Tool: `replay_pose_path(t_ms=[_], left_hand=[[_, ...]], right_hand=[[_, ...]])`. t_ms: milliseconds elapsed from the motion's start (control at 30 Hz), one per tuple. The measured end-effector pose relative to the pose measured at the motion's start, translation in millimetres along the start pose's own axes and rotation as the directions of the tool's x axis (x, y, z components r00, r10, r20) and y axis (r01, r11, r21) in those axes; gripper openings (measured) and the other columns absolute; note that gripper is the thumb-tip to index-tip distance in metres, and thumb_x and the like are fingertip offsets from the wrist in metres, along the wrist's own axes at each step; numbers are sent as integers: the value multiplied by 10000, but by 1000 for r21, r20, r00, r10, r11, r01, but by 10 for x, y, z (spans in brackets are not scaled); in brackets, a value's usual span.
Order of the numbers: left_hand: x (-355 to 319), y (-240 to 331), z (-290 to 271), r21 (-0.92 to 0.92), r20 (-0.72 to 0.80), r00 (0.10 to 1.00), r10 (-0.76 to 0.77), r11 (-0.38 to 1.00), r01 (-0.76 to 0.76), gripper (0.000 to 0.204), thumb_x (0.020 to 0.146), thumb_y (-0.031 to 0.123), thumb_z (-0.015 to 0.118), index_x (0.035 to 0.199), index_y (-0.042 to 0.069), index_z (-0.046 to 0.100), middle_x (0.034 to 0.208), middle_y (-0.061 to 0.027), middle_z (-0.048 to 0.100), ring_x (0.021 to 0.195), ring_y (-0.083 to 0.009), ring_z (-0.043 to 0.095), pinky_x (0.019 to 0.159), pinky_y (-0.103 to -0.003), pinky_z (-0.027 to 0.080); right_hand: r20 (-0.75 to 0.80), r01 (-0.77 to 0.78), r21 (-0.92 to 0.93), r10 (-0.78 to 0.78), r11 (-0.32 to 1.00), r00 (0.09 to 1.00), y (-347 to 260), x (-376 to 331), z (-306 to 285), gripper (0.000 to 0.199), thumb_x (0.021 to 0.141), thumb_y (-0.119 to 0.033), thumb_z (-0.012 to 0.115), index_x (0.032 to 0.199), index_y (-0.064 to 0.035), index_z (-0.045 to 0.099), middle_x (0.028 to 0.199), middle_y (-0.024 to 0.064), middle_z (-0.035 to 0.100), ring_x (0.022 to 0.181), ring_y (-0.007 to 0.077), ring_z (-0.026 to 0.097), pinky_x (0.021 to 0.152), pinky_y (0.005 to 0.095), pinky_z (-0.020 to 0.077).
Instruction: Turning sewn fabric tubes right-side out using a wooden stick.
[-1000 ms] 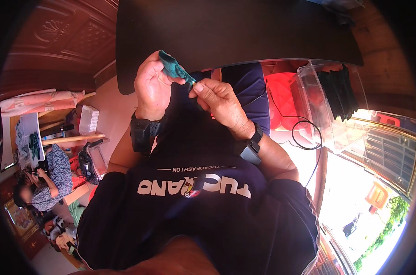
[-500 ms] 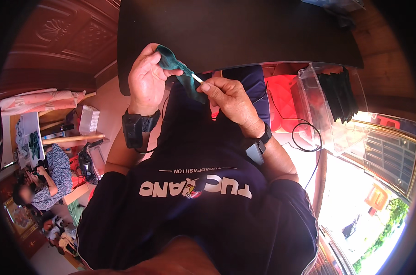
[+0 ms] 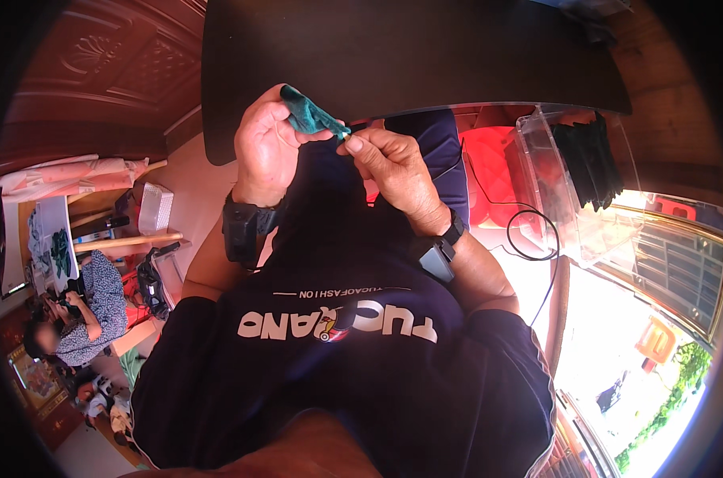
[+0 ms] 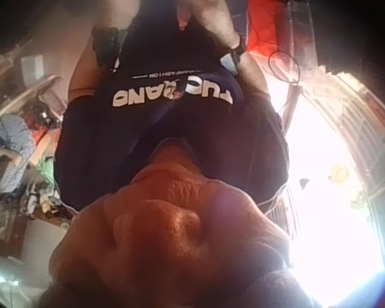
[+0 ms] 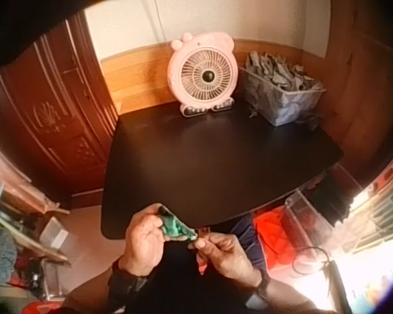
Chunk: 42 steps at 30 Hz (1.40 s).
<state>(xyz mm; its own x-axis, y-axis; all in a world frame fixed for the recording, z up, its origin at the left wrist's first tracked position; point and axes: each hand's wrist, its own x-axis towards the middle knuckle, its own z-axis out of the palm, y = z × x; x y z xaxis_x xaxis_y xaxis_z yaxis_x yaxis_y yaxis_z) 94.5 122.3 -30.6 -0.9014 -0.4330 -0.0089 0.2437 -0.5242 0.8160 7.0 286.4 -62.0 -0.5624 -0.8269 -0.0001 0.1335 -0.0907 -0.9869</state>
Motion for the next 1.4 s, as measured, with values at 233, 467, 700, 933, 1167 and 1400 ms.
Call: replay_pose_path(t_ms=[233, 467, 700, 933, 1167, 1400], left_hand=[[-58, 48, 173, 96, -102, 992, 78, 993, -68, 238, 867, 175, 434, 945, -18, 550, 836, -93, 607, 793, -272, 656, 698, -379, 564], [-10, 118, 11, 102, -22, 996, 92, 991, -89, 192, 881, 119, 460, 937, -27, 573, 882, -108, 618, 841, -290, 666, 701, -371, 564], [-6, 153, -1, 170, -69, 988, 140, 977, -126, 245, 908, 129, 403, 1018, -41, 542, 934, -152, 621, 922, -365, 644, 731, -391, 576], [-23, 112, -6, -42, -42, 998, 35, 998, -37, 231, 897, 134, 421, 988, -29, 557, 919, -158, 638, 898, -361, 647, 733, -388, 574], [-5, 60, -4, -67, -128, 990, 57, 996, -66, 202, 880, 158, 447, 879, 7, 580, 836, -103, 646, 795, -284, 666, 716, -376, 566], [-9, 57, 38, -1, -160, 982, 103, 994, -105, 212, 863, 167, 435, 845, 3, 569, 780, -66, 616, 713, -200, 642, 652, -368, 573]], right_hand=[[161, -210, 137, 188, 968, 969, -41, 43, -27, 335, 985, -296, 457, 916, -16, 627, 553, -37, 431, 475, 41, 363, 440, 190, 267], [56, -53, 111, 47, 992, 997, -26, 19, -5, 186, 929, -211, 588, 950, -28, 611, 655, -28, 526, 547, 25, 452, 491, 169, 369], [-1, -46, 61, 46, 997, 999, 13, 18, -47, 132, 897, -149, 630, 960, -33, 632, 696, -28, 560, 608, 23, 488, 528, 168, 389], [-43, -64, 53, 66, 997, 997, -10, 6, -18, 197, 913, -213, 610, 959, -26, 649, 665, -15, 553, 537, 26, 489, 484, 162, 386], [-28, -119, 92, 122, 989, 992, 41, -23, -10, 183, 938, -201, 568, 932, -37, 649, 654, -39, 536, 507, 4, 381, 457, 160, 294], [-37, -4, 44, 5, 999, 999, 16, 51, 12, 194, 921, -215, 599, 911, -26, 641, 636, -29, 514, 539, 34, 436, 475, 180, 343]])
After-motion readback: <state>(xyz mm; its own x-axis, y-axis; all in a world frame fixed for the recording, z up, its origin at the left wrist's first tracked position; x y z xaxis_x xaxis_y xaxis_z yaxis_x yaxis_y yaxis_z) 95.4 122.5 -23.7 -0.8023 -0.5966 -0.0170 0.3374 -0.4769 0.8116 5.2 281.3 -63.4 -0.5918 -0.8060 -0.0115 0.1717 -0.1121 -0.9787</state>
